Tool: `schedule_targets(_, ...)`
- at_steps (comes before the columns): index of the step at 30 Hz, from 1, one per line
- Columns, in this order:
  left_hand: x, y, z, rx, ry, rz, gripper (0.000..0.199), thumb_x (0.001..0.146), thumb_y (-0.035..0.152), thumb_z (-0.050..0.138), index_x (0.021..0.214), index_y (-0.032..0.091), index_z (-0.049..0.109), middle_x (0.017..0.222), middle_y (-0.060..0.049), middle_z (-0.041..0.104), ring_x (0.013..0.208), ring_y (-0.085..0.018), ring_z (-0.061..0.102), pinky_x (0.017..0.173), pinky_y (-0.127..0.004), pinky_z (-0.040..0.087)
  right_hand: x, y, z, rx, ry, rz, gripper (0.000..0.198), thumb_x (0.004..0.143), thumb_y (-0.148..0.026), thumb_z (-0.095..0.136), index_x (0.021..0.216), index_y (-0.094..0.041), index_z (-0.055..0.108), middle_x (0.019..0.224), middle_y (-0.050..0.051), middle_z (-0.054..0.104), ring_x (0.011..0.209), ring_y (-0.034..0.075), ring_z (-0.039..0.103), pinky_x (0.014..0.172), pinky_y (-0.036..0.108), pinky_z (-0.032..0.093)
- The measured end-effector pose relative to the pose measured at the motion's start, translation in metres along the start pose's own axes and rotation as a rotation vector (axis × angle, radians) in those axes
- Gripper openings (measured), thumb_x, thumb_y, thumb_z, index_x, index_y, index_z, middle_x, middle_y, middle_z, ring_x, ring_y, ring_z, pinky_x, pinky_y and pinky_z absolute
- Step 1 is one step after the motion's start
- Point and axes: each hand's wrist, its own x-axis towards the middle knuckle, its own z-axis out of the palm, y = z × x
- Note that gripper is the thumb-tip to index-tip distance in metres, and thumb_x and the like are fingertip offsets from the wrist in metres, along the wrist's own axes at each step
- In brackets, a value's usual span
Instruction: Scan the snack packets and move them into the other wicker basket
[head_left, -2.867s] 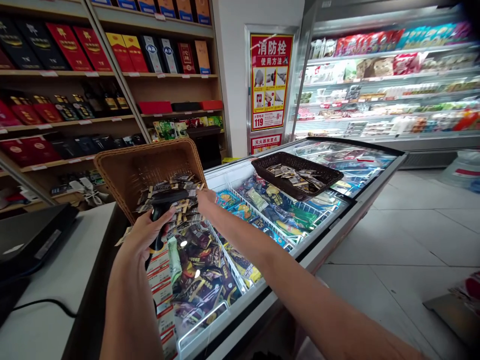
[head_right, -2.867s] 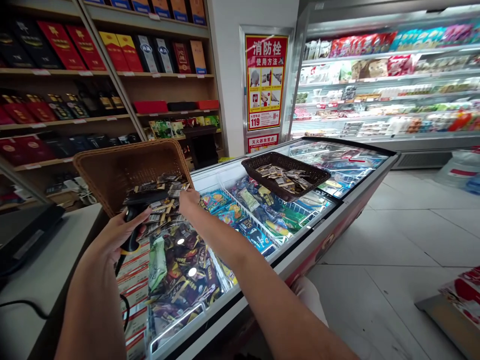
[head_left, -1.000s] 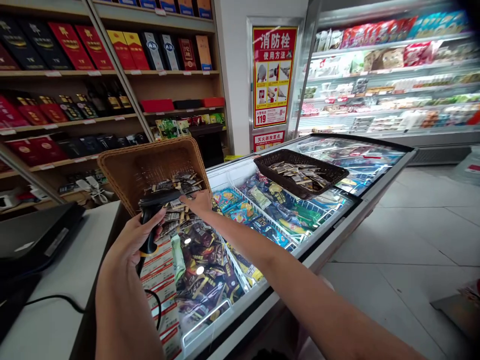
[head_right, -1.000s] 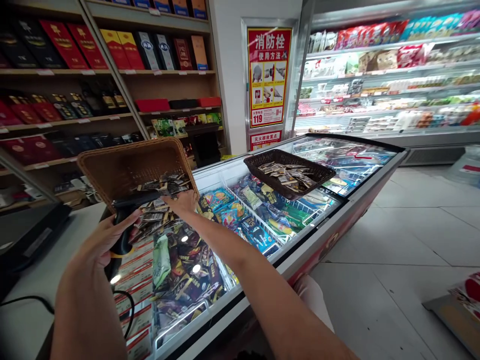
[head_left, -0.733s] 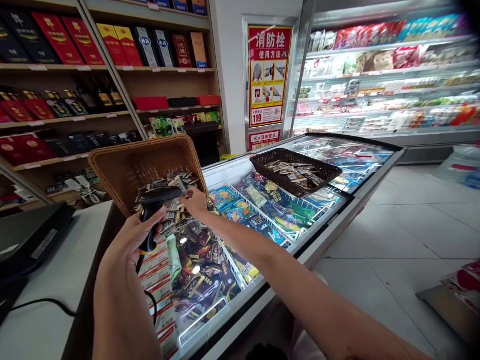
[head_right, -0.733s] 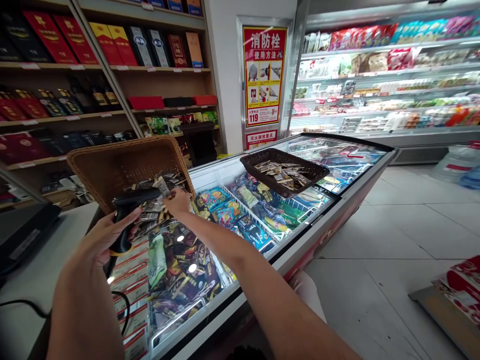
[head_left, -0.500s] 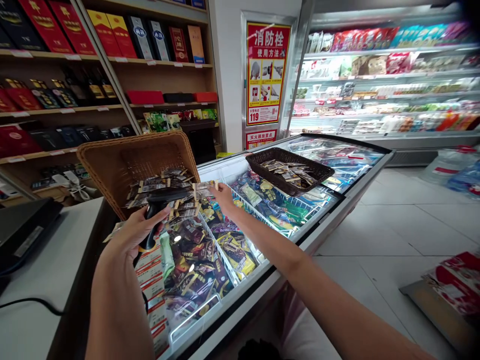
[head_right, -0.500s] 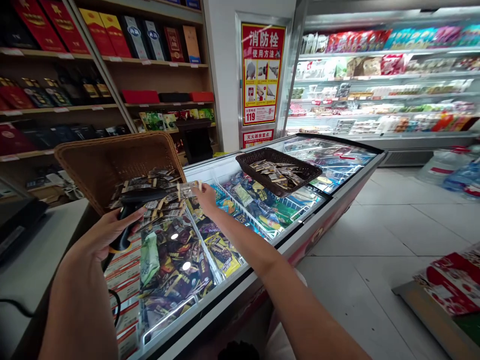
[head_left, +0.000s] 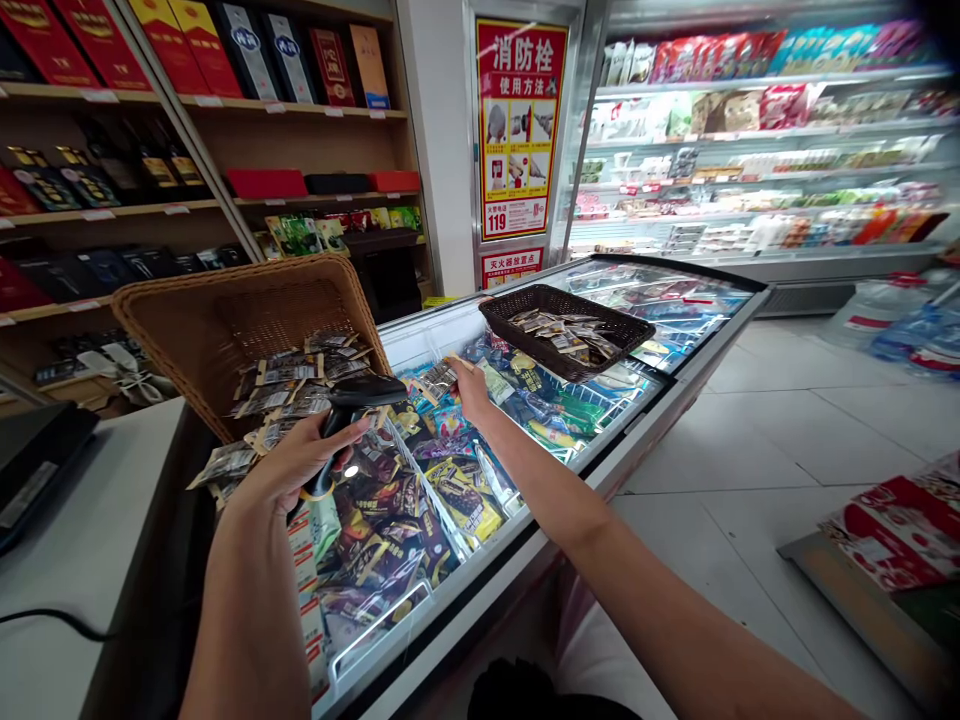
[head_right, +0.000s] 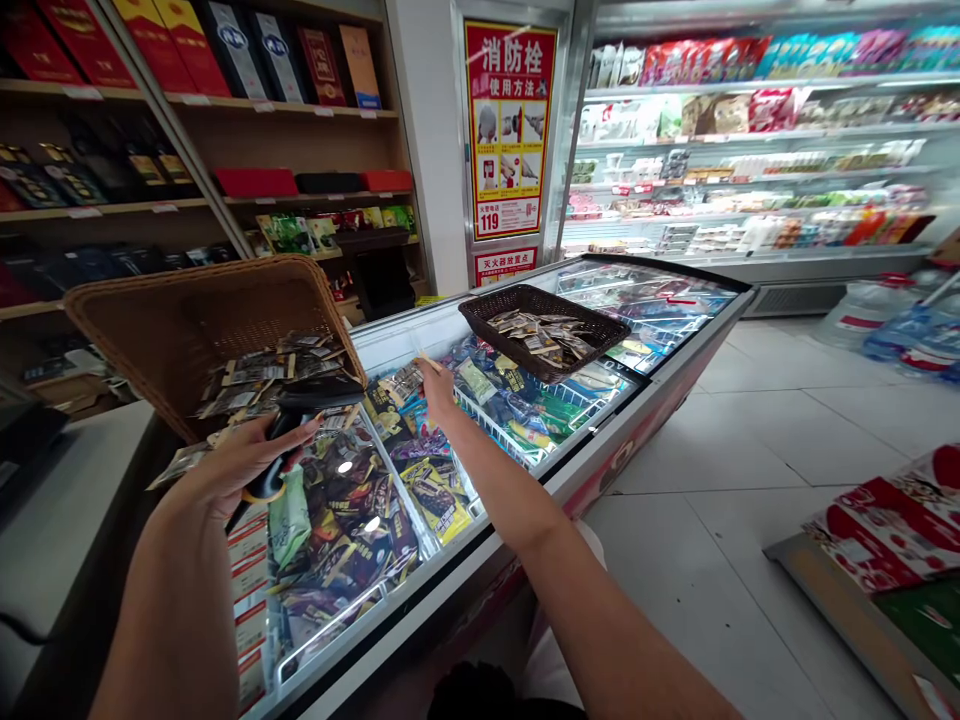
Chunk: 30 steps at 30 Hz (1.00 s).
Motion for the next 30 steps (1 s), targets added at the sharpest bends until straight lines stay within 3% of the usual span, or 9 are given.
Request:
schedule_targets(10, 0.002, 0.002, 0.005, 0.035, -0.001, -0.024, 0.059, 0.058, 0.073, 0.081, 0.067, 0.021, 0.054, 0.051, 0.003, 0.053, 0.046, -0.010, 0.038, 0.044, -0.022, 0.027, 0.000, -0.004, 0.001, 0.001, 0.065, 0.026, 0.017, 0.085, -0.034, 0.068, 0.090, -0.018, 0.063, 0.050, -0.009, 0.041, 0.044, 0.010, 0.041, 0.041, 0.023, 0.031)
schedule_targets(17, 0.002, 0.003, 0.002, 0.026, 0.021, -0.017, 0.053, 0.059, 0.064, 0.085, 0.072, 0.021, 0.057, 0.054, 0.003, 0.055, 0.051, -0.012, 0.044, 0.049, -0.023, 0.031, 0.002, -0.008, 0.002, 0.053, 0.113, 0.039, 0.011, 0.088, -0.028, 0.065, 0.084, -0.019, 0.059, 0.049, -0.008, 0.043, 0.043, 0.011, 0.043, 0.040, 0.022, 0.034)
schedule_targets(20, 0.004, -0.002, -0.006, 0.025, 0.053, -0.030, 0.055, 0.055, 0.065, 0.087, 0.070, 0.022, 0.056, 0.054, 0.003, 0.056, 0.051, -0.013, 0.044, 0.048, -0.023, 0.032, 0.018, -0.030, -0.007, 0.152, 0.272, 0.001, 0.009, 0.090, -0.025, 0.060, 0.084, -0.020, 0.057, 0.053, -0.007, 0.048, 0.044, 0.010, 0.046, 0.043, 0.021, 0.041)
schedule_targets(25, 0.004, -0.012, -0.025, -0.093, 0.135, -0.063, 0.064, 0.042, 0.068, 0.091, 0.074, 0.021, 0.060, 0.054, 0.004, 0.055, 0.052, -0.013, 0.046, 0.047, -0.023, 0.035, 0.052, -0.099, -0.053, 0.270, 0.571, -0.163, 0.012, 0.096, -0.022, 0.048, 0.084, -0.023, 0.048, 0.069, -0.004, 0.057, 0.053, 0.008, 0.053, 0.055, 0.020, 0.053)
schedule_targets(28, -0.002, -0.015, -0.037, -0.179, 0.173, -0.055, 0.068, 0.040, 0.066, 0.094, 0.075, 0.020, 0.060, 0.055, 0.005, 0.055, 0.051, -0.010, 0.045, 0.047, -0.021, 0.036, 0.063, -0.121, -0.067, 0.275, 0.582, -0.242, 0.012, 0.095, -0.019, 0.050, 0.084, -0.023, 0.048, 0.071, -0.004, 0.055, 0.061, 0.008, 0.057, 0.060, 0.019, 0.054)
schedule_targets(30, -0.006, -0.017, -0.045, -0.229, 0.248, -0.055, 0.072, 0.037, 0.067, 0.095, 0.077, 0.019, 0.060, 0.056, 0.006, 0.055, 0.050, -0.009, 0.045, 0.046, -0.020, 0.035, 0.060, -0.112, -0.056, 0.252, 0.547, -0.223, 0.013, 0.091, -0.013, 0.053, 0.084, -0.023, 0.049, 0.068, -0.005, 0.054, 0.061, 0.008, 0.057, 0.060, 0.019, 0.053)
